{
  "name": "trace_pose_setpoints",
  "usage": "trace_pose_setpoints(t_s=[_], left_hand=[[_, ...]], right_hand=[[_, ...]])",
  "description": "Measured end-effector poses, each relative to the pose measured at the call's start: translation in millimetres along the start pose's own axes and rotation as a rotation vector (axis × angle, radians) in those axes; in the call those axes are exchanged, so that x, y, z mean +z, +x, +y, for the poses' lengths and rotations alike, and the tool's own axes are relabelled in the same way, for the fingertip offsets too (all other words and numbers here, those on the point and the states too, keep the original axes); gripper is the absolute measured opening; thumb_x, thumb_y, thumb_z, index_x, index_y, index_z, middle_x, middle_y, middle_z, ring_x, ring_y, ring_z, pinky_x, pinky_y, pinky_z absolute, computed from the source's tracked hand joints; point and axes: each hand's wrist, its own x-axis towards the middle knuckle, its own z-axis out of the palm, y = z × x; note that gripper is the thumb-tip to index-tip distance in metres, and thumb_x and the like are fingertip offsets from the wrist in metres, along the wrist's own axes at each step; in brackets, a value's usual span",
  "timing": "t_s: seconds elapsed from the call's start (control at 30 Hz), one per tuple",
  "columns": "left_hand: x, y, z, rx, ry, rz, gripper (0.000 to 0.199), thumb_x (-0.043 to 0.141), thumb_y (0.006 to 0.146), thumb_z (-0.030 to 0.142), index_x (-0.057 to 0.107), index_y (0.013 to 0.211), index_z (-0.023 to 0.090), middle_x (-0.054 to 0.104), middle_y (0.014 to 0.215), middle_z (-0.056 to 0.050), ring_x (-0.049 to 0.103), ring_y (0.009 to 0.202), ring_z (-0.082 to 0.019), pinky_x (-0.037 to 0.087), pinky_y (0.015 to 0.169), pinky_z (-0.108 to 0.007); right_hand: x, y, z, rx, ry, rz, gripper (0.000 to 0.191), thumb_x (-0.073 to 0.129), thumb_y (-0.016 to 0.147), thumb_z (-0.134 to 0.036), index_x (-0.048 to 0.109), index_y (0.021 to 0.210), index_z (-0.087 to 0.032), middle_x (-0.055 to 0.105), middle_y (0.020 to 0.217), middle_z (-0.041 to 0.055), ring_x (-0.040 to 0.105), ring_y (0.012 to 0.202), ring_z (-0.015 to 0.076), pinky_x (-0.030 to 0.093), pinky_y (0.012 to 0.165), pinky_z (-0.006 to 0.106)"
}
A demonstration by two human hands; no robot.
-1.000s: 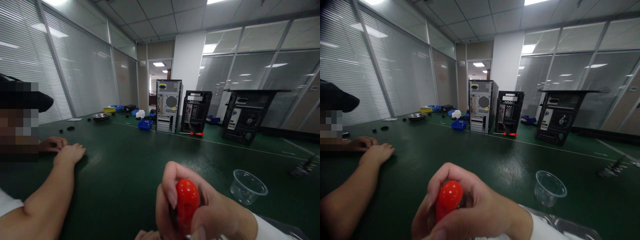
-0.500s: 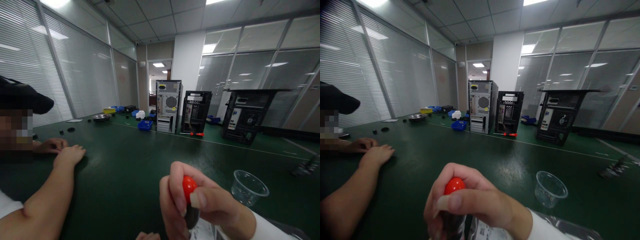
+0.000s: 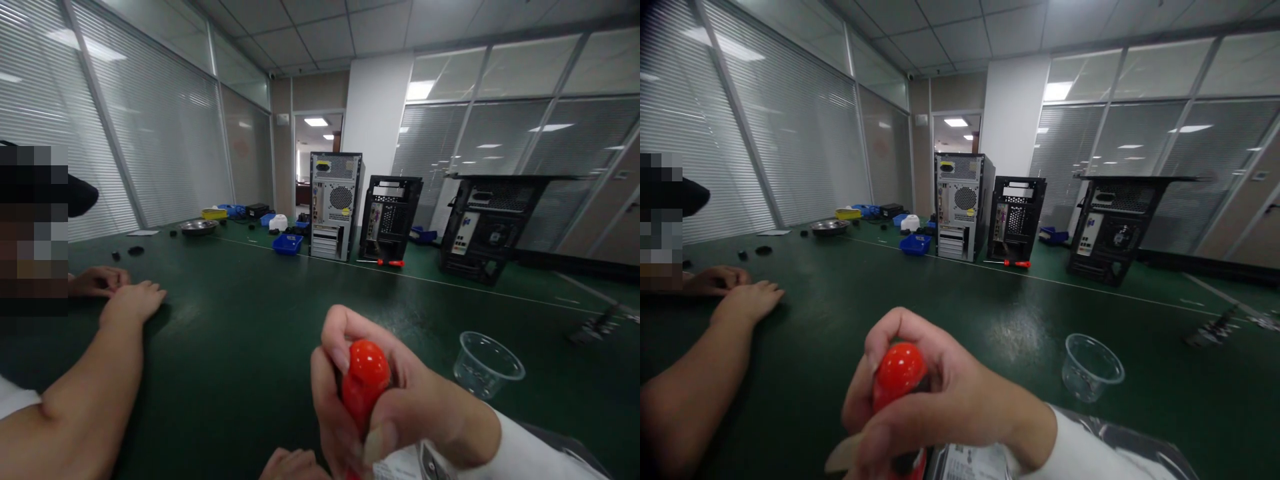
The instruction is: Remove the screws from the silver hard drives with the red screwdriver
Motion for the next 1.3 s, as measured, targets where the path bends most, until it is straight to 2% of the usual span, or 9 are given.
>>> trace_pose_setpoints(t_s=[0.13,0.33,0.5,0.63,0.73,0.87,1.03,1.2,1.3], left_hand=[[-3.7,3,7,0.016,-0.053,0.013,0.055,0.03,0.088,0.051,0.062,0.057,0.02,0.041,0.056,0.0,0.047,0.065,-0.015,0.027,0.077,-0.045],[-1.9,1,12,0.059,0.273,0.004,0.076,-0.001,0.092,0.044,0.06,0.057,0.017,0.047,0.059,-0.006,0.03,0.054,-0.01,0.02,0.063,-0.039],[-1.0,-1,13,0.046,0.417,-0.128,0.085,-0.015,0.091,0.035,0.062,0.06,0.016,0.043,0.064,-0.005,0.025,0.057,-0.011,0.018,0.061,-0.04],[-2.4,1,14,0.003,0.381,-0.135,0.089,-0.02,0.09,0.042,0.059,0.057,0.018,0.038,0.063,-0.003,0.023,0.059,-0.012,0.018,0.062,-0.041],[-4.8,3,13,-0.052,0.286,-0.146,0.085,-0.015,0.089,0.052,0.057,0.056,0.02,0.036,0.064,-0.002,0.024,0.061,-0.013,0.02,0.065,-0.041],[-8.0,3,14,-0.109,0.126,-0.131,0.072,0.006,0.084,0.069,0.053,0.056,0.022,0.031,0.062,0.0,0.033,0.065,-0.015,0.025,0.072,-0.044],[-15.4,6,22,-0.141,-0.025,-0.063,0.057,0.022,0.085,0.057,0.057,0.058,0.021,0.034,0.062,0.001,0.048,0.071,-0.018,0.027,0.077,-0.05],[-23.5,12,30,-0.05,-0.057,0.054,0.047,0.03,0.084,0.049,0.054,0.058,0.02,0.037,0.058,0.002,0.041,0.062,-0.013,0.031,0.073,-0.049],[-24.3,12,33,-0.043,0.07,0.03,0.053,0.021,0.088,0.046,0.054,0.056,0.02,0.041,0.06,0.0,0.04,0.061,-0.013,0.034,0.07,-0.048]], right_hand=[[-1,2,2,-0.04,-0.093,-0.016,0.039,0.055,0.103,-0.05,0.065,0.109,-0.013,0.061,0.081,0.0034,0.06,0.066,0.011,0.052,0.062,0.02],[-3,1,1,-0.061,-0.077,-0.028,0.03,0.069,0.096,-0.044,0.062,0.099,-0.016,0.064,0.079,0.0025,0.059,0.057,0.0098,0.05,0.054,0.02],[6,-3,-11,0.206,-0.095,0.06,0.044,0.091,0.079,-0.037,0.054,0.096,-0.019,0.061,0.079,-0.0032,0.059,0.066,0.0066,0.051,0.066,0.016],[13,0,-7,0.06,-0.144,-0.012,0.044,0.06,0.098,-0.059,0.059,0.106,-0.016,0.058,0.083,0.0009,0.051,0.061,0.0084,0.044,0.058,0.019],[14,0,-3,0.019,-0.238,0.04,0.036,0.054,0.103,-0.048,0.065,0.107,-0.014,0.06,0.088,0.0029,0.054,0.066,0.0091,0.045,0.063,0.021],[14,-4,-15,0.091,-0.231,0.054,0.028,0.076,0.093,-0.038,0.064,0.102,-0.015,0.064,0.099,0.0032,0.063,0.083,0.01,0.052,0.075,0.021],[16,-8,-29,0.201,-0.264,0.075,0.043,0.092,0.073,-0.013,0.056,0.096,-0.017,0.065,0.099,0.0009,0.066,0.087,0.0088,0.056,0.076,0.02],[11,-8,-17,0.018,-0.232,0.033,0.024,0.077,0.093,-0.021,0.057,0.105,-0.018,0.063,0.093,0.0011,0.064,0.077,0.008,0.053,0.066,0.017],[9,-8,-16,0.084,-0.299,0.031,0.026,0.076,0.094,-0.035,0.064,0.111,-0.019,0.061,0.099,0.0009,0.06,0.079,0.0086,0.051,0.072,0.021]])
